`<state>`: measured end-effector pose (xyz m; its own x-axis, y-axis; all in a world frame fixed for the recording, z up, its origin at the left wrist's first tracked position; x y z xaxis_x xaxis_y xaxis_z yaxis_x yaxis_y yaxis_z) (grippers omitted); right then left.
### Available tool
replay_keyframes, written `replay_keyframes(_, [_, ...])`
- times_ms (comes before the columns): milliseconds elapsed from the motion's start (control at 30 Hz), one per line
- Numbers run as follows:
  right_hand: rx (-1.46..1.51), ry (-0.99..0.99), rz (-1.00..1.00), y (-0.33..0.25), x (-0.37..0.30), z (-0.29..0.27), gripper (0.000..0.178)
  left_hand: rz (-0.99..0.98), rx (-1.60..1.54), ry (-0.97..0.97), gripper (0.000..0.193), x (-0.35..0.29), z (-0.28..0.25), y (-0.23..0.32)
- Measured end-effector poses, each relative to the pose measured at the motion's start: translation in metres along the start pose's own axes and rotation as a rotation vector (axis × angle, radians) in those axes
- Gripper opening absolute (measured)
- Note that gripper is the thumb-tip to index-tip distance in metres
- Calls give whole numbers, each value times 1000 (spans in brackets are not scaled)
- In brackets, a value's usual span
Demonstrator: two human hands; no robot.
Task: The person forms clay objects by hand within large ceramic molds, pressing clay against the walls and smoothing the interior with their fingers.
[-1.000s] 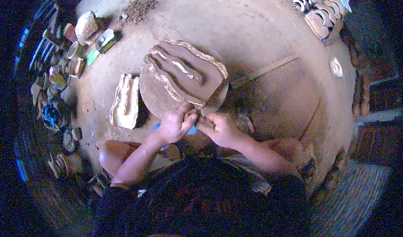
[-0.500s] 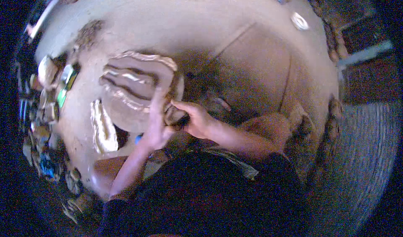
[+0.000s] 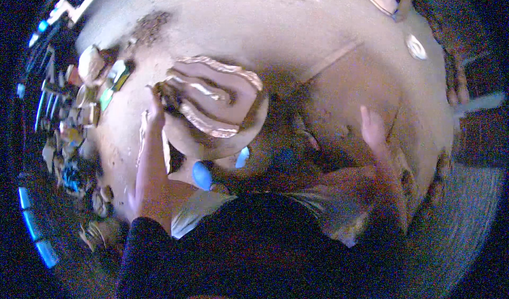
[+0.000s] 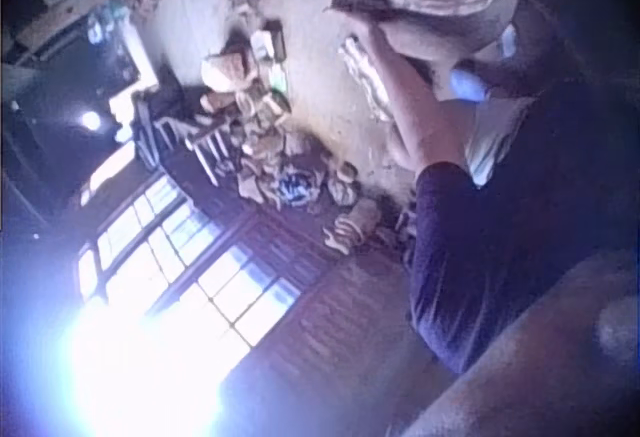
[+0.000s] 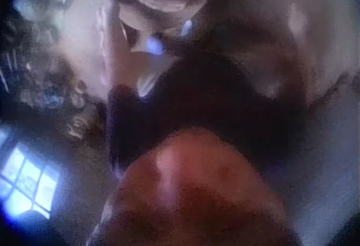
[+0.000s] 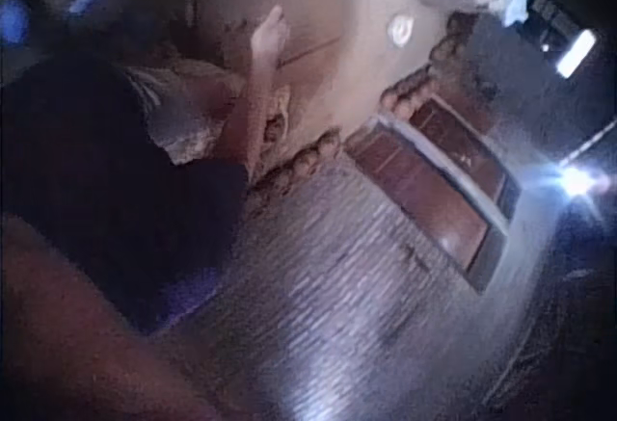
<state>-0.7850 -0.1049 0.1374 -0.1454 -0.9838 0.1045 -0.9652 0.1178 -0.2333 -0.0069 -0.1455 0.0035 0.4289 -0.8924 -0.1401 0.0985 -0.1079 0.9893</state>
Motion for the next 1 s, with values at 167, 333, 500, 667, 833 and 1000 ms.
replay_keyframes(167, [600, -155, 142, -107, 1, 17, 52, 40, 48, 178, 97, -28, -48, 19])
replay_keyframes(333, [1266, 41, 333, -216, 8, -2, 46, 81, 85, 85, 90, -57, -57, 9])
replay_keyframes(500, [1431, 221, -213, -342, 4, -24, 43, 184, 135, 89, 80, -73, -56, 33])
replay_keyframes(667, [869, -91, -941, -540, -146, -3, 86, -72, -635, 82, 77, -148, 41, 100])
replay_keyframes(833, [517, -89, -1152, -559, -144, 7, 103, -174, -544, -241, 87, -173, 50, 117])
replay_keyframes(1000, [1098, -389, -1008, -575, -178, 7, 108, 198, -722, -246, 91, -185, 80, 123])
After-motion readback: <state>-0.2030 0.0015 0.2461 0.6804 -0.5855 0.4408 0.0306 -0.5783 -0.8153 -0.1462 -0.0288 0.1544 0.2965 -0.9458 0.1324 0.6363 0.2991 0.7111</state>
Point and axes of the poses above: each hand's wrist, its own x-axis towards the middle knuckle, its own z-axis out of the palm, y = z × x, the point moved 9 cm from there along x, towards the middle knuckle, and after that the axes turned 6 degrees about z, right-handed, at the moved point
